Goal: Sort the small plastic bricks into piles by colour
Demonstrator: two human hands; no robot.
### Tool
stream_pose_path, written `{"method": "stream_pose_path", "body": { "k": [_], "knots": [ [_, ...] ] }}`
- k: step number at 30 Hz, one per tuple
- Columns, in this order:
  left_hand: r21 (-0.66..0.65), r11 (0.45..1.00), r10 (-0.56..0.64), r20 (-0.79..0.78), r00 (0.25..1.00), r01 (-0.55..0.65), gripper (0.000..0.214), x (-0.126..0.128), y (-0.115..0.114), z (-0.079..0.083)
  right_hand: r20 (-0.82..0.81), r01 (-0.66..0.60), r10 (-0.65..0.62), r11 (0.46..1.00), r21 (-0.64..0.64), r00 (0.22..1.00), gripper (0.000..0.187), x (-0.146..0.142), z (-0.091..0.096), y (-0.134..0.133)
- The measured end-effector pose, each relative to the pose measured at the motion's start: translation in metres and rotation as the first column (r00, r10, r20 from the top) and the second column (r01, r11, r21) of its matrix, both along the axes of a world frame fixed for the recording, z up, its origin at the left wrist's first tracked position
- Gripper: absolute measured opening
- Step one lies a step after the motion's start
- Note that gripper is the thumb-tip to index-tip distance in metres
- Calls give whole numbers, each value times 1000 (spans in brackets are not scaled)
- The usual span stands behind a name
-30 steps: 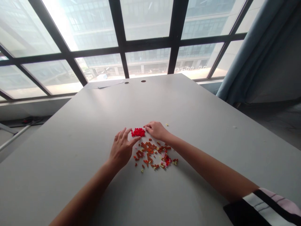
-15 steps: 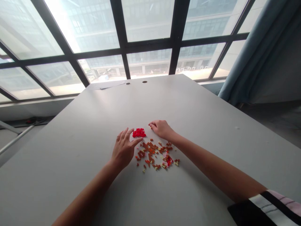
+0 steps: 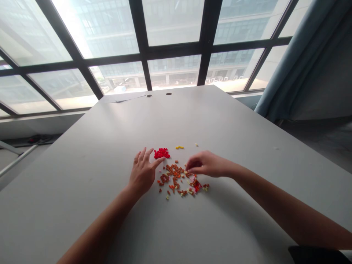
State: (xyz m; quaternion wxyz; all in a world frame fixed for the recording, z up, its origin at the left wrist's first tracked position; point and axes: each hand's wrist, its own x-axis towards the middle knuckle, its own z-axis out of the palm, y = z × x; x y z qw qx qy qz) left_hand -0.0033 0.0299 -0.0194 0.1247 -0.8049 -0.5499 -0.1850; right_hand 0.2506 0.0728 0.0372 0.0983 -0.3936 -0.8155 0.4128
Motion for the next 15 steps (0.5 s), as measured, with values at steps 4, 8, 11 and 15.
{"method": "stream_pose_path", "body": {
  "k": [4, 8, 11, 15],
  "knots": [
    [3, 1000, -14, 2, 1000, 14, 50, 0, -1, 3, 110, -118, 102, 982, 148, 989, 17, 12, 2, -24],
    [26, 999, -44, 13, 999, 44, 44, 1, -3, 5, 69, -160, 149, 965, 207, 986, 10, 21, -3, -33],
    [35, 998, -57, 18, 998, 56, 41, 1, -4, 6, 71, -160, 146, 952, 262, 987, 9, 21, -9, -38],
    [37, 997, -63, 20, 998, 62, 36, 2, -6, 8, 125, -166, 133, 935, 314, 983, 11, 17, -13, -42]
  ]
}}
